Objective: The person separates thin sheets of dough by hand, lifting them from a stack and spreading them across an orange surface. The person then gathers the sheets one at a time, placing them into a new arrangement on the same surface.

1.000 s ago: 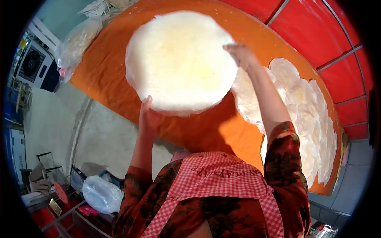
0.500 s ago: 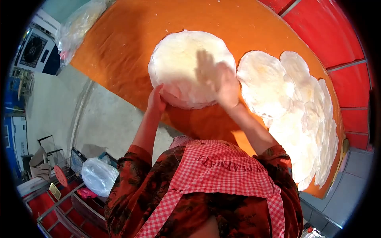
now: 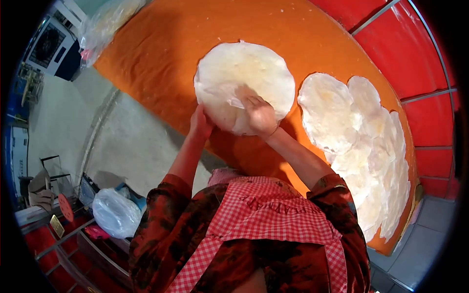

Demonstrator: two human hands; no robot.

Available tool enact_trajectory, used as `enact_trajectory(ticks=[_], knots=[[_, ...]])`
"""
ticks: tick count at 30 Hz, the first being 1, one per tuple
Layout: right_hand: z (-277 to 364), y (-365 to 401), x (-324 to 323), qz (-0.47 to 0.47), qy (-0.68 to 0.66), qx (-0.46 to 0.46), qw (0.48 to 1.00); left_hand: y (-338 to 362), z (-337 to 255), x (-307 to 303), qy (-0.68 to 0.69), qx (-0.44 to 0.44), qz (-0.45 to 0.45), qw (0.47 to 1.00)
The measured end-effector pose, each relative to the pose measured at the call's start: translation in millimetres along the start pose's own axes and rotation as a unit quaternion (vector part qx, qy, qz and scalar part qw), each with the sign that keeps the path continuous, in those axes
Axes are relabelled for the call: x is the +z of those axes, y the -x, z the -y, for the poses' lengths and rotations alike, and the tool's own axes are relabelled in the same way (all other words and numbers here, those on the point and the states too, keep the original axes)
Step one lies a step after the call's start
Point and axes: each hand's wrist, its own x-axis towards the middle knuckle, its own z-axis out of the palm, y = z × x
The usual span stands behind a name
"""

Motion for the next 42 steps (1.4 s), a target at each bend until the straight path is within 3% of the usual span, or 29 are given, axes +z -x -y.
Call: enact_trajectory(ticks=[1, 3, 6, 9, 11, 14, 17, 20, 21, 22, 23, 24, 26, 29, 32, 39, 42], knots=[[8.4, 5.3, 1.2, 0.081, -0.018, 0.032, 0.996, 0.7, 0.0, 0.6, -0.028, 0.029, 0.022, 0.999], [29.4, 19.7, 13.9, 0.102, 0.037, 0.032, 0.994, -0.5, -0.8, 8.0, -0.085, 0.087, 0.074, 0.990], [34.4, 38.8, 40.1, 0.082, 0.067, 0.008, 0.994, 0.9, -4.3, 21.8, 0.056, 0.045, 0.080, 0.994], [31.6, 43.6, 29.2, 0.074, 0.056, 0.026, 0.995, 1.8, -5.1, 22.2, 0.043, 0.035, 0.114, 0.992], [30.2, 39.5, 10.3, 0.105, 0.023, 0.071, 0.992, -7.8, 1.3, 2.4, -0.034, 0.024, 0.108, 0.993], [18.9, 50.8, 13.7, 0.137, 0.060, 0.038, 0.988, -4.1, 4.0, 5.2, -0.056, 0.024, 0.068, 0.996], [21.5, 52.3, 10.1, 0.113, 0.003, 0.028, 0.993, -11.3, 6.3, 0.5, -0.085, 0.034, 0.020, 0.996], [4.1, 47.5, -5.1, -0.028, -0.131, 0.125, 0.983, -19.3, 12.0, -9.1, -0.065, 0.058, -0.006, 0.996], [-0.8, 47.8, -15.0, -0.142, -0.121, 0.188, 0.964, -18.8, 13.2, -9.3, -0.062, 0.061, -0.018, 0.996], [-33.1, 64.9, 2.2, -0.176, -0.094, 0.237, 0.951, -19.2, 14.4, -8.5, -0.059, 0.063, -0.029, 0.996], [-54.9, 78.5, 11.1, -0.187, -0.144, 0.357, 0.904, -19.0, 13.9, -5.7, -0.060, 0.056, -0.031, 0.996], [-68.2, 81.5, 8.5, -0.185, -0.097, 0.460, 0.863, -16.6, 12.1, -2.6, -0.062, 0.050, -0.033, 0.996], [-86.0, 82.8, 4.9, -0.126, -0.045, 0.533, 0.835, -14.5, 10.4, -2.2, -0.059, 0.042, -0.035, 0.997], [-86.7, 80.2, 9.0, -0.102, -0.010, 0.537, 0.837, -21.1, 10.6, -6.7, -0.046, 0.044, -0.019, 0.998], [-81.7, 80.1, 17.9, -0.067, -0.035, 0.486, 0.871, -24.6, 10.4, -10.6, -0.040, 0.037, 0.001, 0.999], [-82.1, 69.9, 12.0, -0.062, -0.092, 0.550, 0.828, -19.7, 10.3, -6.7, -0.080, 0.032, -0.020, 0.996], [-96.1, 60.3, 20.3, -0.055, 0.027, 0.513, 0.856, -11.3, 6.5, 4.7, -0.087, 0.024, -0.015, 0.996]])
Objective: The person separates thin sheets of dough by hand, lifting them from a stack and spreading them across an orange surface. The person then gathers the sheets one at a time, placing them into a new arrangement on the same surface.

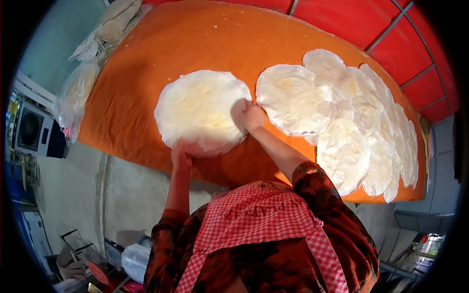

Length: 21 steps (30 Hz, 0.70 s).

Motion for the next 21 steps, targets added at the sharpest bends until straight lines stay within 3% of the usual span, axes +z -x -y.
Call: enact_trajectory(ticks=[3, 6, 9, 12, 14, 16, 17, 21], knots=[[19.0, -17.2, -16.1, 0.084, 0.021, 0.075, 0.993, -13.7, 6.9, -17.9, -0.053, -0.001, 0.006, 0.999], [18.5, -35.9, -24.3, 0.148, -0.100, 0.060, 0.982, -22.3, 14.6, -36.7, -0.067, -0.015, -0.020, 0.997], [3.2, -52.6, -4.2, 0.180, -0.370, 0.134, 0.901, 3.3, -0.3, -2.5, -0.035, 0.000, -0.013, 0.999], [-6.6, -42.7, -26.5, 0.153, -0.411, 0.109, 0.892, 3.4, -2.2, 2.0, 0.025, -0.007, 0.000, 1.000], [-39.3, -38.6, -2.6, 0.140, -0.354, 0.087, 0.921, 0.3, -4.7, -1.2, 0.049, -0.031, 0.000, 0.998], [-60.7, -38.4, 20.2, 0.127, -0.268, 0.062, 0.953, -8.2, 8.6, -20.1, 0.010, 0.012, 0.058, 0.998], [-39.7, -28.7, -6.0, 0.158, -0.234, 0.068, 0.957, -5.9, 8.5, -22.6, -0.005, 0.022, 0.056, 0.998], [-30.7, -18.4, -12.7, 0.012, 0.035, -0.091, 0.995, 2.8, -1.5, 2.0, -0.035, 0.006, -0.035, 0.999]])
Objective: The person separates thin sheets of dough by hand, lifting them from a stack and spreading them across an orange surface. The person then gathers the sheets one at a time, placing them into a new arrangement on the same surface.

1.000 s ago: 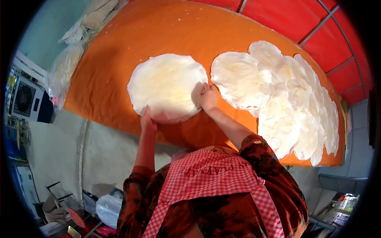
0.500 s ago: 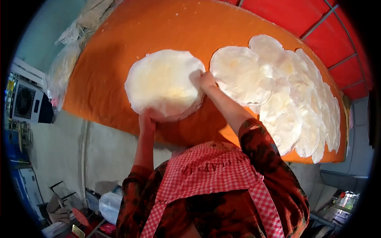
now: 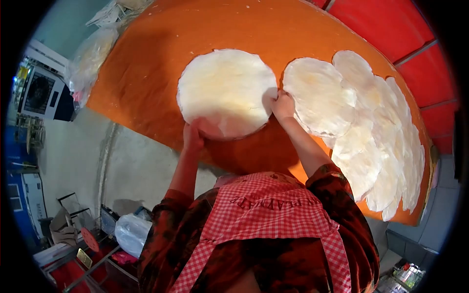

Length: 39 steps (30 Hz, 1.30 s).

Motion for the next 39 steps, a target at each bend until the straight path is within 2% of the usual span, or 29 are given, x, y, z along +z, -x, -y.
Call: enact_trajectory(ticks=[3, 7, 10, 13, 14, 15, 16, 17, 18, 19, 20, 21, 22, 23, 25, 26, 28, 29, 30, 31, 32, 33, 34, 35, 36, 37, 39], knots=[[1.7, 8.2, 0.8, 0.027, -0.056, 0.061, 0.996, -2.2, 0.8, 3.5, 0.015, 0.003, -0.039, 0.999], [-2.3, 9.1, 7.7, 0.053, -0.158, 0.190, 0.967, 4.4, -1.2, 10.0, -0.012, 0.008, -0.032, 0.999], [7.7, 18.2, -9.0, 0.155, -0.306, 0.254, 0.904, -1.3, 0.4, 5.2, -0.013, 0.011, -0.037, 0.999], [31.9, 22.2, -39.5, 0.226, -0.477, 0.307, 0.792, -5.0, 4.0, -0.7, -0.002, 0.004, -0.048, 0.999], [35.3, 24.6, -26.4, 0.131, -0.540, 0.260, 0.790, -6.9, 4.5, 0.1, -0.003, -0.002, -0.060, 0.998], [31.6, 22.9, -17.7, 0.107, -0.538, 0.228, 0.805, -9.4, 4.9, 0.6, -0.004, -0.008, -0.072, 0.997], [27.0, 20.9, -10.0, 0.083, -0.534, 0.198, 0.817, -13.5, 6.7, -15.7, -0.118, 0.054, -0.005, 0.991], [17.4, 19.2, 3.4, 0.055, -0.530, 0.171, 0.829, -19.6, 10.8, -43.4, -0.232, 0.114, 0.067, 0.964], [11.2, 20.2, 7.9, 0.063, -0.362, 0.162, 0.916, -9.8, 3.3, -28.2, -0.179, 0.068, 0.112, 0.975], [4.9, 20.6, 12.6, 0.070, -0.180, 0.157, 0.969, -0.2, -4.4, -12.0, -0.129, 0.017, 0.152, 0.980], [7.2, 24.0, 3.3, 0.054, -0.188, 0.136, 0.971, -32.9, 16.1, -40.1, -0.057, -0.048, 0.114, 0.991], [6.8, 27.1, 2.5, 0.062, -0.202, 0.144, 0.967, -22.6, 8.3, -23.8, -0.040, -0.084, 0.064, 0.994], [12.1, 34.0, -9.8, 0.106, -0.266, 0.138, 0.948, -16.8, 6.1, -15.6, -0.040, -0.061, 0.046, 0.996], [5.5, 41.8, -1.1, 0.086, -0.181, 0.147, 0.969, -8.8, 4.0, -12.8, -0.064, -0.033, 0.066, 0.995], [15.9, 60.8, -52.8, 0.127, -0.128, 0.124, 0.976, 3.7, -4.7, -7.8, -0.112, 0.031, 0.102, 0.988], [6.9, 69.0, -69.3, 0.069, -0.122, 0.072, 0.988, 12.8, -8.6, -1.1, -0.167, 0.097, 0.045, 0.980], [-24.6, 85.7, -102.4, -0.039, -0.105, -0.038, 0.993, 39.4, -9.5, 17.4, -0.267, 0.228, -0.079, 0.933], [-46.3, 89.6, -111.7, -0.100, -0.039, -0.075, 0.991, 48.0, -8.1, 28.4, -0.294, 0.310, -0.059, 0.902], [-71.0, 88.0, -120.3, -0.090, -0.017, -0.123, 0.988, 56.9, -6.1, 39.7, -0.320, 0.389, -0.040, 0.863], [-88.7, 91.3, -119.7, -0.065, 0.024, -0.081, 0.994, 70.0, -3.3, 53.8, -0.345, 0.465, -0.020, 0.815], [-99.8, 91.6, -119.0, -0.061, 0.083, -0.095, 0.990, 91.1, 5.1, 77.9, -0.300, 0.352, 0.090, 0.882], [-106.6, 90.8, -117.8, -0.060, 0.141, -0.110, 0.982, 101.8, 19.1, 94.3, -0.349, 0.268, 0.150, 0.885], [-109.4, 90.4, -116.4, -0.037, 0.140, -0.111, 0.983, 106.2, 31.5, 109.0, -0.394, 0.184, 0.209, 0.876], [-110.8, 91.1, -116.0, -0.014, 0.139, -0.112, 0.984, 95.4, 59.1, 110.5, -0.300, 0.060, 0.299, 0.904], [-112.6, 91.7, -115.9, 0.008, 0.138, -0.113, 0.984, 91.3, 78.2, 119.4, -0.286, -0.002, 0.333, 0.899], [-115.6, 91.3, -115.9, 0.009, 0.136, -0.115, 0.984, 87.4, 99.6, 131.0, -0.298, -0.041, 0.326, 0.896], [-121.3, 89.1, -116.7, 0.009, 0.134, -0.119, 0.984, 79.2, 129.7, 148.6, -0.312, -0.037, 0.376, 0.872]])
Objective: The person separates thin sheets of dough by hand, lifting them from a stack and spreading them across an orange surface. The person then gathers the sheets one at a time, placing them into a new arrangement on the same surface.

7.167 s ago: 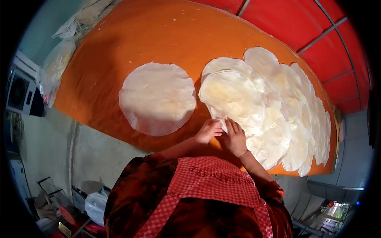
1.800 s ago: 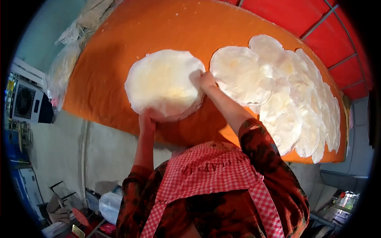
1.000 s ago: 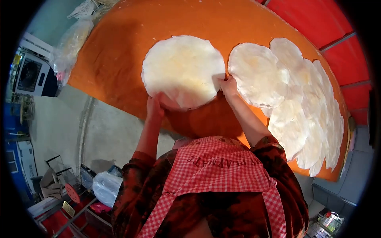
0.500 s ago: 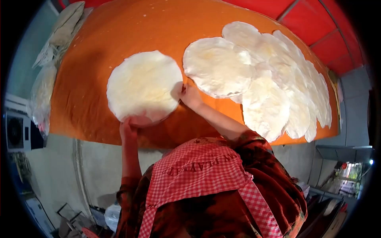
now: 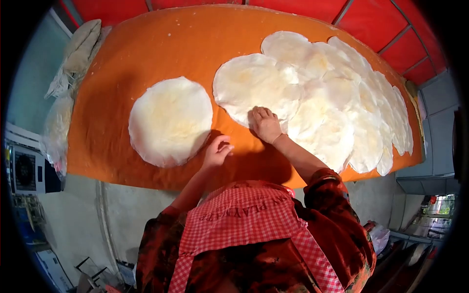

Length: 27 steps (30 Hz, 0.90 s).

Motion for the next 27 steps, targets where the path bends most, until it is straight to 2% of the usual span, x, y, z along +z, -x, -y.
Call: enact_trajectory(ticks=[2, 3, 4, 5, 6, 7, 9, 10, 11, 12, 13, 14, 15, 18, 21, 22, 23, 24, 26, 27], knots=[[-2.8, -1.7, 1.6, -0.005, 0.004, 0.004, 1.000, -24.4, 8.0, 15.6, -0.064, -0.016, 0.022, 0.998], [-6.8, -4.6, 3.5, 0.004, -0.014, 0.005, 1.000, -34.4, 9.0, 23.8, -0.161, 0.027, 0.023, 0.986], [-10.4, -6.6, 5.3, 0.015, -0.031, 0.007, 0.999, -42.6, 10.2, 29.1, -0.275, 0.053, 0.028, 0.960], [-6.0, -16.4, -8.7, 0.043, -0.072, 0.047, 0.995, -50.2, 9.4, 34.7, -0.384, 0.077, 0.031, 0.920], [-15.1, -29.4, -18.5, 0.049, -0.128, 0.001, 0.991, -55.8, 3.1, 41.6, -0.487, 0.100, 0.034, 0.867], [-26.6, -46.7, -30.1, 0.055, -0.183, -0.045, 0.981, -60.7, -2.5, 48.6, -0.500, 0.011, 0.041, 0.865], [-114.5, -113.8, -2.1, 0.041, -0.099, 0.074, 0.991, -65.4, -24.5, 58.2, -0.521, -0.038, 0.066, 0.850], [-130.2, -151.8, -49.3, 0.025, -0.129, 0.051, 0.990, -64.2, -28.1, 59.7, -0.531, -0.066, 0.078, 0.841], [-143.4, -182.2, -93.0, -0.007, -0.081, 0.047, 0.996, -69.1, -7.3, 51.6, -0.526, -0.022, 0.071, 0.847], [-150.0, -209.2, -137.4, -0.009, -0.075, 0.094, 0.993, -69.9, 4.7, 48.2, -0.533, 0.001, 0.059, 0.844], [-156.0, -226.5, -164.5, -0.131, -0.042, 0.039, 0.990, -68.9, 12.9, 45.4, -0.539, 0.027, 0.047, 0.841], [-144.3, -234.0, -202.6, -0.135, 0.000, 0.027, 0.990, -68.0, 16.6, 44.7, -0.543, 0.053, 0.034, 0.837], [-131.5, -236.9, -231.2, -0.138, 0.043, 0.013, 0.989, -59.1, -4.2, 56.1, -0.548, 0.013, 0.021, 0.836], [-104.6, -219.3, -245.1, -0.103, 0.085, -0.047, 0.990, -53.6, -3.6, 61.0, -0.532, 0.031, -0.030, 0.845], [-64.4, -149.9, -179.2, -0.135, -0.002, -0.094, 0.986, -50.8, 9.8, 48.6, -0.424, 0.073, -0.059, 0.901], [-59.3, -123.8, -142.0, -0.041, 0.028, -0.034, 0.998, -47.6, 8.3, 47.6, -0.391, 0.083, -0.078, 0.913], [-51.5, -97.8, -109.2, -0.024, 0.040, -0.051, 0.998, -46.8, 10.1, 45.9, -0.370, 0.083, -0.091, 0.921], [-54.7, -68.9, -65.3, -0.045, 0.027, -0.084, 0.995, -45.8, 12.4, 43.7, -0.351, 0.082, -0.102, 0.927], [-30.0, -22.6, -41.4, 0.039, -0.020, 0.003, 0.999, -48.1, 19.8, 38.2, -0.293, 0.102, -0.101, 0.945], [-30.4, -9.7, -28.5, 0.024, -0.008, -0.023, 0.999, -48.5, 24.8, 35.3, -0.264, 0.110, -0.099, 0.953]])
